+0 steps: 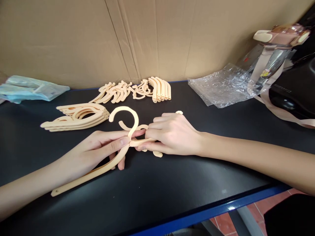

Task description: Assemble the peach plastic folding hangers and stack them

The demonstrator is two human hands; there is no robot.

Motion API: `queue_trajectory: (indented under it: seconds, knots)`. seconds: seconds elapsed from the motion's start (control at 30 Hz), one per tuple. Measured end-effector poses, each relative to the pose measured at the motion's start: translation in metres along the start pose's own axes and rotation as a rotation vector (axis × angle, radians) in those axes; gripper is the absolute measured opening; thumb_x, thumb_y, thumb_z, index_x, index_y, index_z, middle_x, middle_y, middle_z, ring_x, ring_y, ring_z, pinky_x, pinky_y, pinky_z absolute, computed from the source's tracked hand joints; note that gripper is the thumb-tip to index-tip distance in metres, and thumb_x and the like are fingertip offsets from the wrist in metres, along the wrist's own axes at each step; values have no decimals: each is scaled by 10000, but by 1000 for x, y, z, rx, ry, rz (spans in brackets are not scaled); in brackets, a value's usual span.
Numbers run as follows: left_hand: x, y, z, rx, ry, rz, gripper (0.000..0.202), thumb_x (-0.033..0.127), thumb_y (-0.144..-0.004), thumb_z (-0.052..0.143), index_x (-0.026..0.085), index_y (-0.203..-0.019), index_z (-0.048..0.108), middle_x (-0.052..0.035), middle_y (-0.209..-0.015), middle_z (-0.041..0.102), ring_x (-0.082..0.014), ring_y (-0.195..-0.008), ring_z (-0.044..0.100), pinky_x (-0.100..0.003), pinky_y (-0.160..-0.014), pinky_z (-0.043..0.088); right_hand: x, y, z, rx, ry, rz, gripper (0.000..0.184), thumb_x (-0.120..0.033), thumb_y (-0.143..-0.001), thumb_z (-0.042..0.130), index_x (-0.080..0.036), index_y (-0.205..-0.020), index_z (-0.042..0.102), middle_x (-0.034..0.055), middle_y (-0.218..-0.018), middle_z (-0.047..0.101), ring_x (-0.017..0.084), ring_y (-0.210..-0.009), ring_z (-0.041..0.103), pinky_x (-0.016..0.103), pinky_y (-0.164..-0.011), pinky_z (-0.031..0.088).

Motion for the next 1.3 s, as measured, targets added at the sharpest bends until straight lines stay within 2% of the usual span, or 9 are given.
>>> queue_trajectory:
  seconds: [0.2,0.3,0.4,0.53,0.67,0.8,0.93,1.1,1.3]
  knots:
    - [-3,-1,0,-17,162,-68,436,429,-896,637,231,-1282,593,1,-847,687,-87,-553,591,-192,-519,493,11,2,-1,6,-83,327,452,-438,-989,501,-166,-642,605,-31,-566,495,92,-538,420,259,-557,282]
    - [-6,1,1,-18,155,-102,482,385,-899,626,238,-1351,545,21,-791,663,-81,-530,560,-188,-493,488,16,3,-1,21,-136,500,446,-455,-977,511,-165,-654,616,-40,-557,460,85,-524,400,250,-533,266]
    - [-6,5,1,115,-80,-15,440,389,-902,604,209,-1304,594,45,-685,618,-77,-488,493,-187,-463,426,20,4,0,25,-184,605,380,-461,-963,529,-173,-737,634,-53,-553,500,78,-506,410,235,-537,283]
    - [-2,14,2,366,-652,173,290,386,-922,594,227,-1147,683,58,-636,587,-85,-502,469,-216,-493,359,25,5,1,2,-207,678,315,-482,-927,579,-190,-811,562,-66,-573,574,81,-511,469,222,-559,318]
    - [0,18,5,440,-986,365,206,305,-942,560,207,-1067,691,10,-808,690,-133,-674,582,-240,-601,417,27,6,2,-19,-202,676,362,-511,-931,561,-193,-764,510,-62,-603,552,80,-525,457,223,-556,319]
    - [3,17,7,533,-1190,457,220,233,-891,599,208,-1089,692,-2,-873,711,-197,-812,589,-280,-651,432,28,5,3,6,-139,620,349,-469,-913,598,-190,-734,489,-31,-711,546,100,-623,476,233,-583,334]
    - [5,15,6,589,-1198,518,209,147,-876,587,202,-1029,718,-14,-889,694,-208,-837,566,-318,-765,462,28,4,4,-6,-161,537,285,-377,-928,582,-191,-734,488,-13,-734,540,130,-707,486,254,-650,357]
    - [-2,10,1,511,-1251,480,243,141,-967,482,145,-1107,681,-84,-1012,672,-278,-959,557,-431,-822,431,29,3,6,-37,-143,502,201,-265,-894,584,-188,-736,485,-23,-703,531,126,-673,464,272,-692,356]
    - [-8,8,-3,478,-1248,470,313,8,-919,483,150,-1154,633,-87,-1059,644,-287,-1031,539,-430,-848,420,25,3,5,-76,-197,367,114,-148,-833,550,-194,-800,452,-24,-745,491,115,-667,445,242,-646,353]
Point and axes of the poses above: each hand's wrist, its own y-axis away from the middle knuckle, its own z-axis out of the palm, x = y × z, the point moved 2 cm from there along -y, towards the middle knuckle
